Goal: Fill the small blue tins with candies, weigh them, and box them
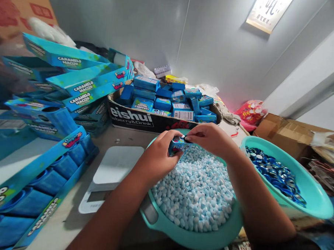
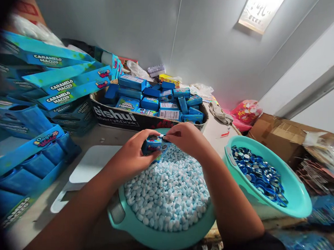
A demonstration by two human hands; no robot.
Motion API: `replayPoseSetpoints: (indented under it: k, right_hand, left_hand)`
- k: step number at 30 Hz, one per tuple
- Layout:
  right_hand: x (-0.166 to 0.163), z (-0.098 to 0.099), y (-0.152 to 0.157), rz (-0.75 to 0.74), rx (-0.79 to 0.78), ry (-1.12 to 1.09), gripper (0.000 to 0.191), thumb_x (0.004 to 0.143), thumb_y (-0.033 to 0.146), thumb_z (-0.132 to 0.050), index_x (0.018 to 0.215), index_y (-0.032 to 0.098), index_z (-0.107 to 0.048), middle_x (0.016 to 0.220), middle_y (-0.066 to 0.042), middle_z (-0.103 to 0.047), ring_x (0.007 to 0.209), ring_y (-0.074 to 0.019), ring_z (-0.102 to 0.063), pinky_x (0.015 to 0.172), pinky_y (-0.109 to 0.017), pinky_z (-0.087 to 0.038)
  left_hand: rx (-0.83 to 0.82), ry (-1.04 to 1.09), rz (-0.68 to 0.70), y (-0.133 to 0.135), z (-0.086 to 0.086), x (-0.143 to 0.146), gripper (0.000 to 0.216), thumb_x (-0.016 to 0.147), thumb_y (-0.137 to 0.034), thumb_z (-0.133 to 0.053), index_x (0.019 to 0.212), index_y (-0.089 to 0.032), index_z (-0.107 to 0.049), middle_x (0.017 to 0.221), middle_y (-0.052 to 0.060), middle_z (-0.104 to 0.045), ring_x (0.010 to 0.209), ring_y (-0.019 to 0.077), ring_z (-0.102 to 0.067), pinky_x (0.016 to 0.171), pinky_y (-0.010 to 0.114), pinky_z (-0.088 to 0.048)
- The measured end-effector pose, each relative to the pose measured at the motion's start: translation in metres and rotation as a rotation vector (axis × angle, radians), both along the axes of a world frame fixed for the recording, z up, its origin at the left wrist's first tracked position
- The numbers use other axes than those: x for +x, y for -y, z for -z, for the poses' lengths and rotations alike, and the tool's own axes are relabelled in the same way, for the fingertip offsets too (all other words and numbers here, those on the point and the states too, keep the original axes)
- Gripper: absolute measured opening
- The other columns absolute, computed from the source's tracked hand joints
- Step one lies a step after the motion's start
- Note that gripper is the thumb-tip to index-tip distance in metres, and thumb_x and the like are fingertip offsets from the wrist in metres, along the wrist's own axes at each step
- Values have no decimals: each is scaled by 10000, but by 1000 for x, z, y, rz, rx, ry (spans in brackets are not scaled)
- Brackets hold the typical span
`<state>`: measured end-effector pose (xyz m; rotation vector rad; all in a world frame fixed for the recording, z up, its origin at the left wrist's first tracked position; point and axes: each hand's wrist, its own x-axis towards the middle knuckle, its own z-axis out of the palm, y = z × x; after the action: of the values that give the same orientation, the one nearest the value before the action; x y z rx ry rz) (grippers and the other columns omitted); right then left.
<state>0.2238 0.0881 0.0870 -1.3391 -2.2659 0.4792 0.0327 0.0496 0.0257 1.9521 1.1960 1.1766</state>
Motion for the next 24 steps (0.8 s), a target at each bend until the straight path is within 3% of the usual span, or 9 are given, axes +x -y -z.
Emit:
replayPoseSetpoints:
  k: [5,12,17,24]
  right_hand:
    - [-3,3,-1,4,9,-67,119,844,177,-689,759,181,-772,735,-1,-715,663,-157,-648,583,-258,-440]
    - [-4,14,-13,-2,-28,-261,309,902,409,-620,738,160,-701,631,-4,-595,581,-132,-516,511,-261,-338]
    - [-12,14,-12,-9,-39,-257,222,845,379,-701,811,160,-703,739,-22,-638,676,-149,-523,590,-262,-391]
    - [-2,19,-23,-31,-213,-240,190,892,352,-647,893,165,-673,789,-13,-629,708,-153,-560,606,-240,-419]
  left_hand:
    - [-9,-31,24,0,-2,-1,364,813,-143,-665,1143,-272,-579,1174,10,-629,1083,197,-606,865,332,-505]
    - [-40,-85,-70,0,0,1,492,821,-216,-682,1270,-266,-487,1275,54,-620,1078,235,-632,892,383,-524]
    - [-60,-62,-76,1,-1,1,567,819,-223,-687,1328,-257,-440,1312,80,-608,1154,257,-616,969,420,-511]
    - [-99,-22,-151,0,0,5,600,791,-254,-719,1335,-262,-466,1298,95,-618,1130,277,-634,958,452,-523]
